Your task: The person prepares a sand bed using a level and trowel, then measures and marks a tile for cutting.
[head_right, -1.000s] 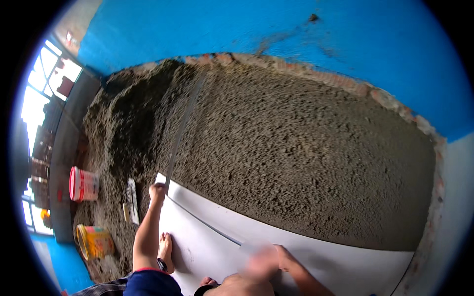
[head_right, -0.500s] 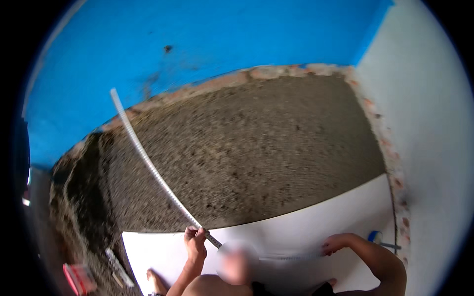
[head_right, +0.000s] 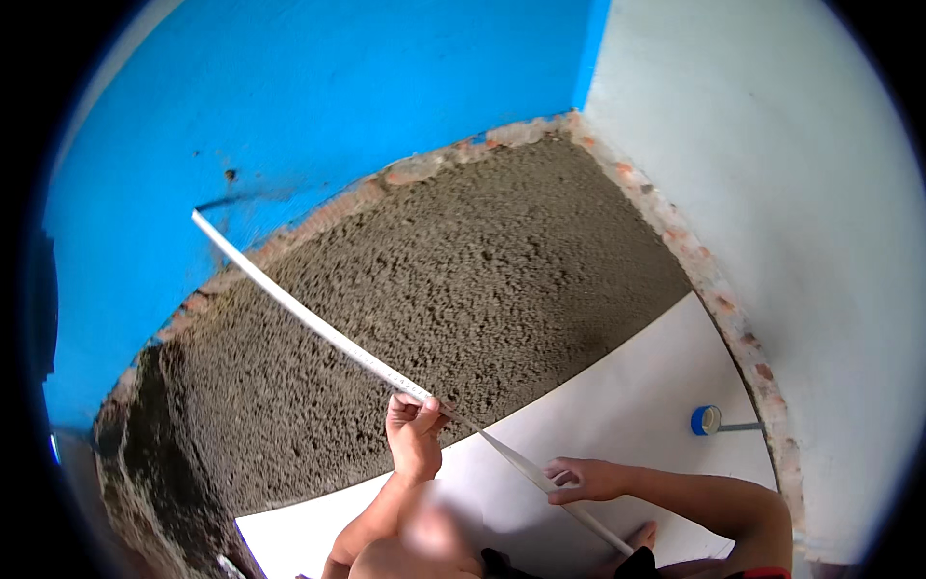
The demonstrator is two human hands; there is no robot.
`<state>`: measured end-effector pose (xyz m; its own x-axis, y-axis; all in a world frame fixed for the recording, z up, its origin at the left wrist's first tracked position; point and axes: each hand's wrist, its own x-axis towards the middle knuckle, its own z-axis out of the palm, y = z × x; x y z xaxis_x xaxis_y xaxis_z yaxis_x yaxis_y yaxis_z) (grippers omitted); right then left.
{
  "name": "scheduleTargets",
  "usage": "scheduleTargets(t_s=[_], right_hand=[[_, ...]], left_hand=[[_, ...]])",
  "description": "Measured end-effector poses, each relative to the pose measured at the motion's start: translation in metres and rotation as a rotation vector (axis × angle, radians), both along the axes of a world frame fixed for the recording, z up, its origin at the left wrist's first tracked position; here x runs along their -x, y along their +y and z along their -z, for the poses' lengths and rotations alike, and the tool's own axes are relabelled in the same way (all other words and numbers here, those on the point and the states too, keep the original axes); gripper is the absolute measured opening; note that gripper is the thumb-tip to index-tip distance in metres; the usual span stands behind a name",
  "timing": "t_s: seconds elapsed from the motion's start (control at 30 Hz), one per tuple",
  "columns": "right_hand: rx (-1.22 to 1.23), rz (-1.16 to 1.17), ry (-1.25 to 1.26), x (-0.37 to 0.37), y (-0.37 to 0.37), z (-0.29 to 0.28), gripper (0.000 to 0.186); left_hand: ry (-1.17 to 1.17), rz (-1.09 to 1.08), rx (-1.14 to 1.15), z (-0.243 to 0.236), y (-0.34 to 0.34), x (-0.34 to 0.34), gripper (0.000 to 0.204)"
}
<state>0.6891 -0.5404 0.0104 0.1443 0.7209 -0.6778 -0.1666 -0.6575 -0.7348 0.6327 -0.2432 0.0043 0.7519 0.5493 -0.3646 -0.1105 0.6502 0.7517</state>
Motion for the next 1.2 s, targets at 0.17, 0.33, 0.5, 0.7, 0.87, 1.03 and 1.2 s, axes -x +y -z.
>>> scheduleTargets(t_s=[0.17, 0.33, 0.5, 0.7, 0.87, 1.03, 1.2], right_hand=[[0.165, 0.143, -0.412, -0.008, -0.004, -0.033, 0.048], [0.154, 0.117, -0.799, -0.016, -0.031, -0.042, 0.020], [0.278, 0.232, -0.460, 0.011, -0.062, -0.016, 0.024], [0.244, 0.380, -0.208, 0.049, -0.039, 0.031, 0.028], [0.249, 0.246, -0.201, 0.082, -0.005, 0.065, 0.031], [0.336, -0.107, -0.392, 0.147, -0.024, 0.106, 0.038], [0.397, -0.130, -0.462, 0.161, -0.018, 0.103, 0.042]], left_hand=[[-0.074, -0.043, 0.007, 0.003, -0.014, -0.024, 0.021], [-0.093, 0.020, -0.076, 0.004, -0.047, -0.047, 0.019], [-0.025, 0.287, -0.131, 0.019, -0.085, -0.040, 0.013], [-0.118, 0.266, -0.257, 0.018, -0.056, -0.039, 0.013], [0.041, 0.294, -0.373, 0.061, -0.020, -0.035, 0.007], [0.422, 0.552, -0.584, 0.107, -0.038, 0.011, 0.029], [0.600, 0.653, -0.804, 0.139, -0.029, 0.025, 0.039]])
